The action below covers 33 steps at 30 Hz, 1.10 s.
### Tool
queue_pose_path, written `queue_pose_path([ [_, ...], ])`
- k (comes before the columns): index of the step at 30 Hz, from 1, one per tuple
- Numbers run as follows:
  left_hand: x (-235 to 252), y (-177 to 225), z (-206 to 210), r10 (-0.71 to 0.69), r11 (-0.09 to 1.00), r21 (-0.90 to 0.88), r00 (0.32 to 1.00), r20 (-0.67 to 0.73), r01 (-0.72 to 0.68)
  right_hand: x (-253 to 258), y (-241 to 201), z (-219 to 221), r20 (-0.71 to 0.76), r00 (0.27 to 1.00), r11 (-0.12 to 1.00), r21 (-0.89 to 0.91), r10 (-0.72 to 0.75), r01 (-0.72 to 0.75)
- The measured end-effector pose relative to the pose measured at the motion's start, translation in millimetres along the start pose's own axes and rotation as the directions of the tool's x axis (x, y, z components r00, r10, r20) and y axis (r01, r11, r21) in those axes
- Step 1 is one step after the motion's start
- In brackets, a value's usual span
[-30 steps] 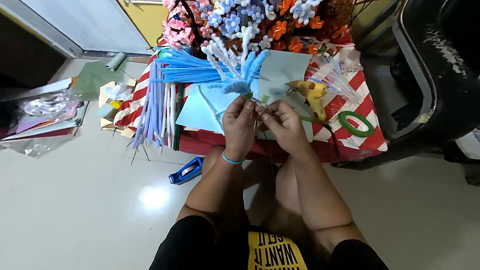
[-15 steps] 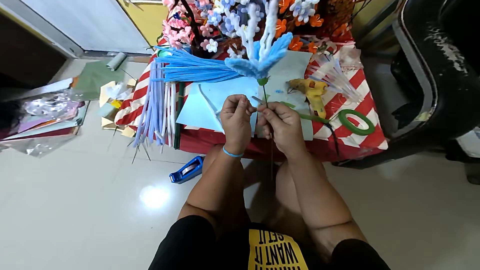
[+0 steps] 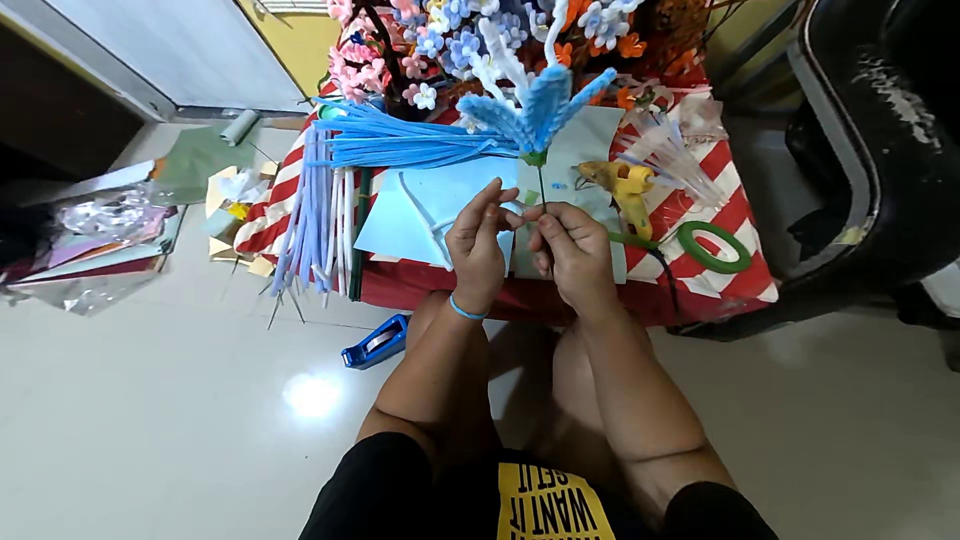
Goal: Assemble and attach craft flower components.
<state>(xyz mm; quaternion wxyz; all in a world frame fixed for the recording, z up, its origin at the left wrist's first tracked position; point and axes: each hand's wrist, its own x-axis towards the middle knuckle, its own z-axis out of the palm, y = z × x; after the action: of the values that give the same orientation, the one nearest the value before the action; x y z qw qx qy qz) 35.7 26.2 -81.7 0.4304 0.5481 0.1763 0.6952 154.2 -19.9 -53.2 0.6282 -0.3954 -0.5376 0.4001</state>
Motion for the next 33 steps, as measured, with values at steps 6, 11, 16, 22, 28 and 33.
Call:
queue_pose_path([
  [6, 2.0, 0.0, -1.2, 0.023, 0.999, 0.03, 1.0, -0.012, -0.023, 0.5, -5.4, -5.4, 0.023, 0.999, 0.999, -0.011, -0.037, 0.038],
  [11, 3.9, 2.2, -4.3, 0.044, 0.999, 0.027, 0.998, -0.042, -0.043, -2.8, -9.3, -3.9, 0.07, 0.996, 0.998, 0.009, -0.061, 0.06],
  [16, 3.9, -1.1, -4.6, 0.002, 1.0, -0.012, 0.998, -0.058, -0.003, -13.8, -15.7, 1.2, 0.148, 0.98, 0.991, 0.007, -0.132, 0.132],
  [22, 1.4, -1.0, -0.6, -0.034, 0.99, -0.137, 0.997, -0.075, 0.023, -30.2, -35.6, 2.2, 0.198, 0.94, 0.961, 0.076, -0.278, 0.268],
  [28, 0.1, 1.2, -2.5, 0.084, 0.992, -0.096, 0.996, -0.035, -0.087, -23.0, -27.3, 0.3, 0.195, 0.96, 0.978, 0.11, -0.198, 0.179],
  [33, 1.7, 1.5, -1.5, 0.051, 0.996, -0.071, 0.996, -0.069, -0.056, -15.0, -14.4, 6.0, 0.191, 0.973, 0.99, 0.082, -0.13, 0.116],
])
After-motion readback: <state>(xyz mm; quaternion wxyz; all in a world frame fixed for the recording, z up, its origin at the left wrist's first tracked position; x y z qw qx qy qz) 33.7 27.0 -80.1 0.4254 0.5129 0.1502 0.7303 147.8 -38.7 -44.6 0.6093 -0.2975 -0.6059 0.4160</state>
